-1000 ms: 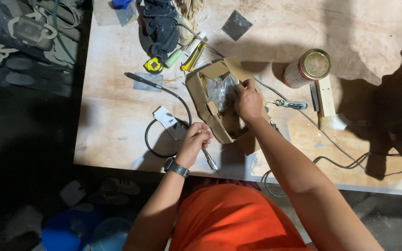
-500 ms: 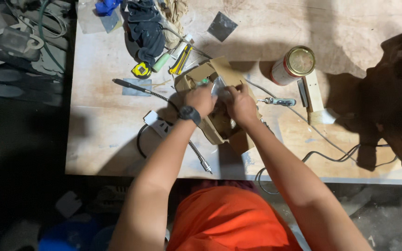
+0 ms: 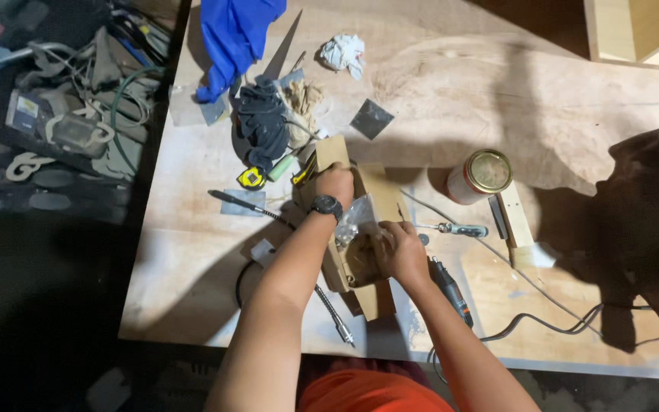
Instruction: The person assembles a rotary tool by inserting a small cylindrical bit into the chuck and tightening it. They then pick up a large wooden sculpture and position the tool near its surface, preparing to work on it.
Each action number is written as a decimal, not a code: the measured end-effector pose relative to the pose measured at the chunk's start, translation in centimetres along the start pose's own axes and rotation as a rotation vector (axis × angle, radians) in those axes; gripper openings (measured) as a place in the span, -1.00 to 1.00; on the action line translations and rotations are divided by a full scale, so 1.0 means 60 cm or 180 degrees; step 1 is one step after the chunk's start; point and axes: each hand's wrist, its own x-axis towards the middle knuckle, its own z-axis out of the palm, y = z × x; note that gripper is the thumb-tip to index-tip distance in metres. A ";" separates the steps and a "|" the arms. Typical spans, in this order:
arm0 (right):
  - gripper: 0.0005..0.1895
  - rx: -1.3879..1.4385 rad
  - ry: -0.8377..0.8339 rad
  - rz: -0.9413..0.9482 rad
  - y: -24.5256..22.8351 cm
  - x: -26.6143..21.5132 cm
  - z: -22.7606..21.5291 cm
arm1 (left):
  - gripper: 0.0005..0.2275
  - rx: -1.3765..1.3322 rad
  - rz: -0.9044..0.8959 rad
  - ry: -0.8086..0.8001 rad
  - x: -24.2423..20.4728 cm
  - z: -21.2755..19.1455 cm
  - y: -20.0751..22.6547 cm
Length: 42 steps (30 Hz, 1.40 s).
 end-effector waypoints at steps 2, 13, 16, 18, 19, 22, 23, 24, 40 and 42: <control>-0.66 0.0043 0.0018 0.0030 0.004 0.004 0.008 | -0.78 -0.0070 0.0039 -0.0017 0.002 0.030 -0.008; -0.70 0.0183 0.0025 0.0083 0.015 -0.003 0.035 | -0.77 -0.0728 -0.0375 -0.0366 -0.028 -0.048 0.006; -0.72 0.0187 -0.0055 0.0080 0.018 -0.009 0.026 | -0.75 -0.0291 -0.0276 -0.0661 -0.018 -0.033 0.002; -0.74 0.0202 -0.0046 0.0060 0.017 -0.015 0.017 | -0.72 -0.0156 -0.0338 -0.0694 -0.021 -0.032 0.009; -0.74 0.0199 -0.0045 0.0067 0.015 -0.019 0.013 | -0.72 -0.0158 -0.0332 -0.0699 -0.021 -0.035 0.007; -0.75 0.0174 -0.0101 0.0093 0.013 -0.029 0.000 | -0.78 -0.0342 -0.0299 -0.0696 -0.016 -0.023 0.002; -0.75 0.0182 -0.0145 0.0102 0.012 -0.033 -0.003 | -0.80 -0.0398 -0.0268 -0.0608 -0.015 -0.005 -0.004; -0.75 0.0191 -0.0187 0.0099 0.009 -0.034 -0.006 | -0.81 -0.0451 -0.0243 -0.0509 -0.012 0.010 -0.011; -0.75 0.0172 -0.0302 0.0045 -0.005 -0.055 -0.022 | -0.78 -0.0608 -0.0591 -0.0874 -0.024 -0.098 0.031; -0.78 0.0156 -0.0328 0.0037 -0.012 -0.059 -0.028 | -0.76 -0.0943 -0.0808 -0.0860 -0.034 -0.114 0.045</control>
